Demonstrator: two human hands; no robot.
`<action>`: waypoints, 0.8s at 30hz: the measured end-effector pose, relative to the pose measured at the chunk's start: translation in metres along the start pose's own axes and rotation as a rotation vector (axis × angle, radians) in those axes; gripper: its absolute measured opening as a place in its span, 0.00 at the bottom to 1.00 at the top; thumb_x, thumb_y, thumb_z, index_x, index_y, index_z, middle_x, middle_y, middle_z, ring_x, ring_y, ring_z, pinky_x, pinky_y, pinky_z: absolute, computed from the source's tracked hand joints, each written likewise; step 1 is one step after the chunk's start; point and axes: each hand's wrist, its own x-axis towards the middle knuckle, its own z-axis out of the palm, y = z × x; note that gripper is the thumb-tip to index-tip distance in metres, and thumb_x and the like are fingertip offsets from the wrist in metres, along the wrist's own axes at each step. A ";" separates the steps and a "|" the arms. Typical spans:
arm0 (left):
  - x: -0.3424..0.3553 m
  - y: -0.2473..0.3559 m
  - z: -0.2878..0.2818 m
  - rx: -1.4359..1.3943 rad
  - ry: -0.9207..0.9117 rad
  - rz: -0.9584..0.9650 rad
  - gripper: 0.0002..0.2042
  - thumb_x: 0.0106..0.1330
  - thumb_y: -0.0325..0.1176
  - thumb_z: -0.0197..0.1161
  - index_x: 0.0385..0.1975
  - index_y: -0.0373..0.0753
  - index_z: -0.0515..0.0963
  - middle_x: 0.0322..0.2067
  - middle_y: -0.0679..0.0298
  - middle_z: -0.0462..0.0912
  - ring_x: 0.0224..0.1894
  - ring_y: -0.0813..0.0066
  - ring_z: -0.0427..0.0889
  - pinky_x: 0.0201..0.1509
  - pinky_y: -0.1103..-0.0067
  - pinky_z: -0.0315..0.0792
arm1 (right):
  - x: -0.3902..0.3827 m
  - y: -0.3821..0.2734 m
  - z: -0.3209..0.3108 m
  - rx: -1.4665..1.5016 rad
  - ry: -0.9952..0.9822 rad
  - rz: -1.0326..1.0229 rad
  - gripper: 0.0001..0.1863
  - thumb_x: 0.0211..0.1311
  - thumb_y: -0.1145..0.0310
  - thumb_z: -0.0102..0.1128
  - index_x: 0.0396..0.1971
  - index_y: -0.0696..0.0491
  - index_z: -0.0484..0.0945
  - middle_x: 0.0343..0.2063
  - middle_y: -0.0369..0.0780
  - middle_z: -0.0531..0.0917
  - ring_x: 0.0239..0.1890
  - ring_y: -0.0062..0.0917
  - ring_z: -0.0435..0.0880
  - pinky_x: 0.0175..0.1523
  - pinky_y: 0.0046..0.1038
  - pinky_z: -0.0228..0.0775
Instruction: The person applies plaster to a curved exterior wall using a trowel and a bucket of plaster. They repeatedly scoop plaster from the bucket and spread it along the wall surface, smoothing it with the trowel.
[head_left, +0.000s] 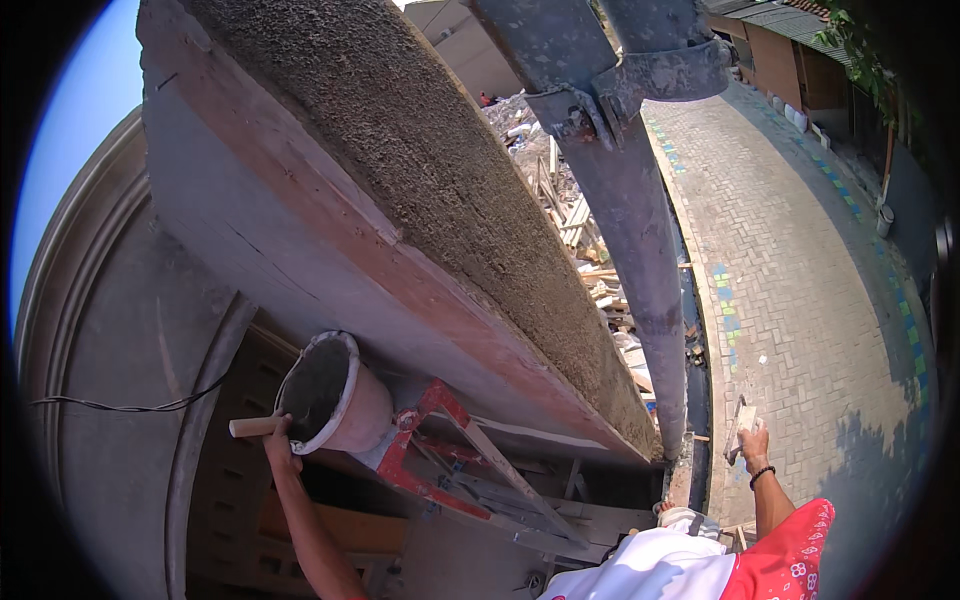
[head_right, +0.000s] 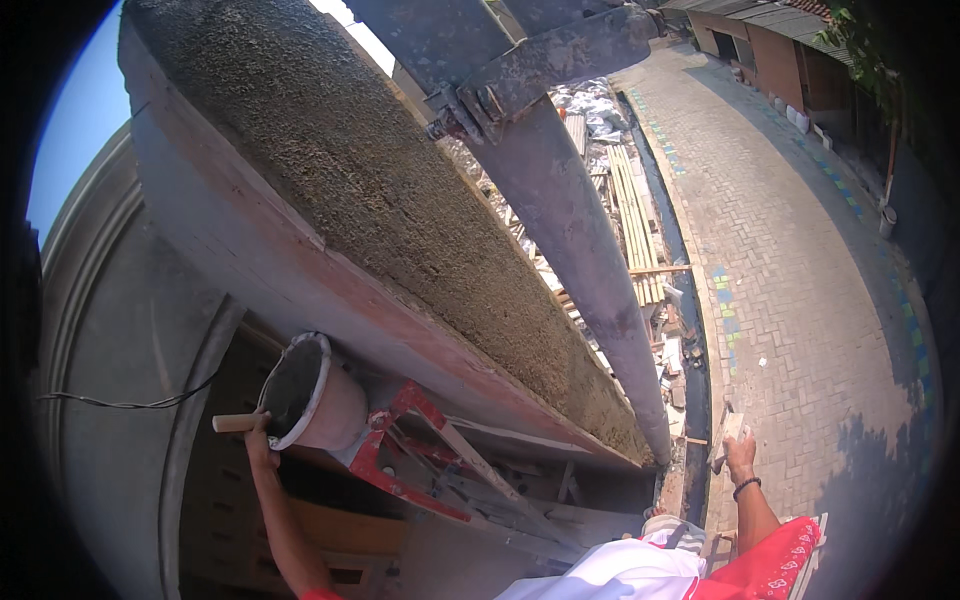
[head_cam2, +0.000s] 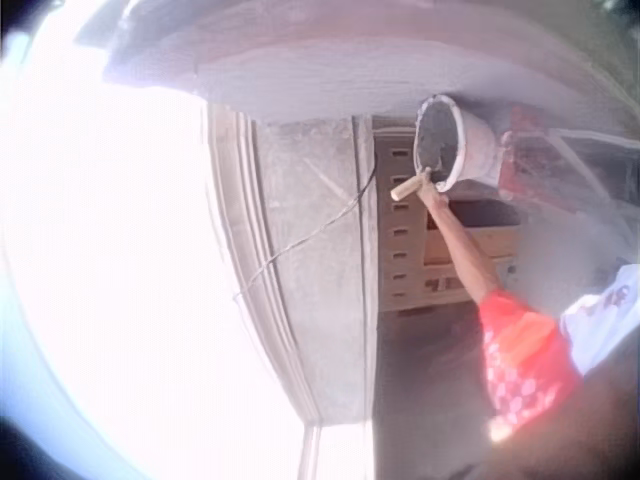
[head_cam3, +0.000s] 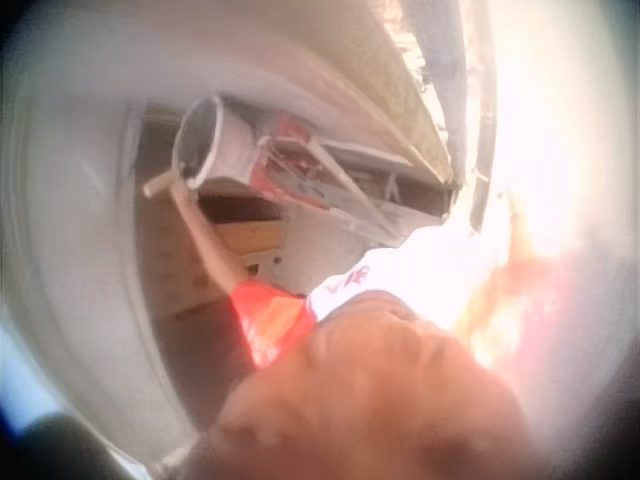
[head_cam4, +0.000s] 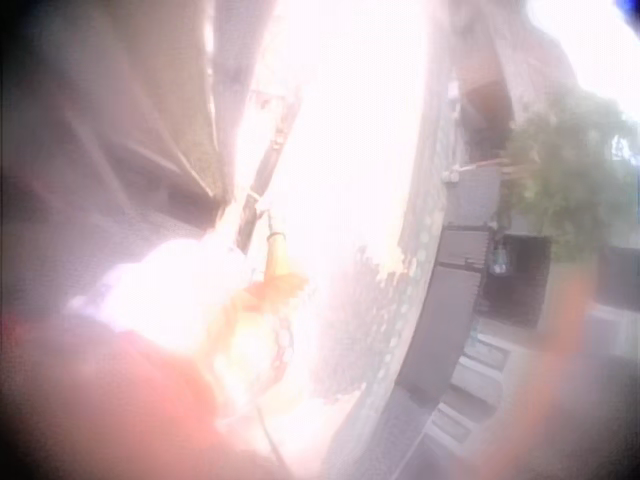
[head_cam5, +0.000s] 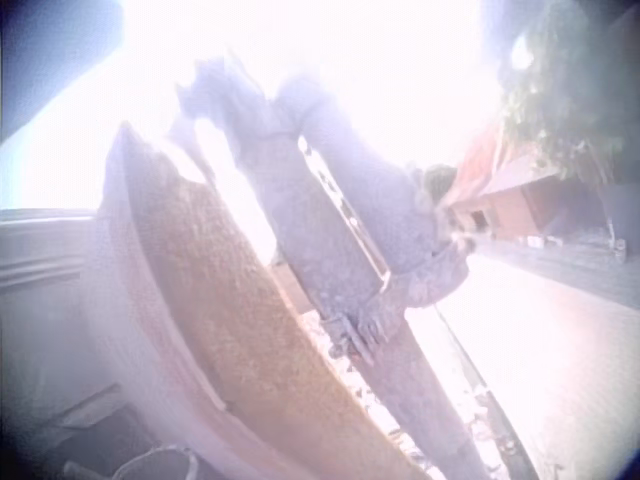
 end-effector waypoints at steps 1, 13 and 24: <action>-0.012 0.007 0.003 0.048 0.047 0.006 0.19 0.58 0.24 0.65 0.51 0.33 0.76 0.47 0.58 0.78 0.51 0.67 0.77 0.56 0.73 0.70 | -0.019 -0.022 0.006 -0.002 -0.049 0.107 0.22 0.52 0.75 0.58 0.50 0.60 0.72 0.35 0.42 0.82 0.28 0.26 0.81 0.25 0.29 0.73; 0.014 0.001 -0.005 -0.088 -0.013 -0.080 0.19 0.52 0.21 0.60 0.47 0.32 0.77 0.41 0.58 0.80 0.43 0.65 0.80 0.51 0.73 0.73 | -0.047 -0.081 0.002 0.048 -0.366 -0.120 0.15 0.58 0.71 0.51 0.44 0.59 0.77 0.21 0.34 0.76 0.16 0.17 0.70 0.17 0.23 0.63; -0.002 -0.003 -0.011 -0.043 0.092 0.065 0.17 0.51 0.18 0.60 0.44 0.34 0.78 0.38 0.61 0.78 0.41 0.70 0.78 0.49 0.76 0.71 | -0.108 -0.170 -0.031 0.345 -0.833 0.080 0.12 0.54 0.72 0.66 0.33 0.52 0.69 0.25 0.30 0.68 0.25 0.16 0.73 0.26 0.24 0.70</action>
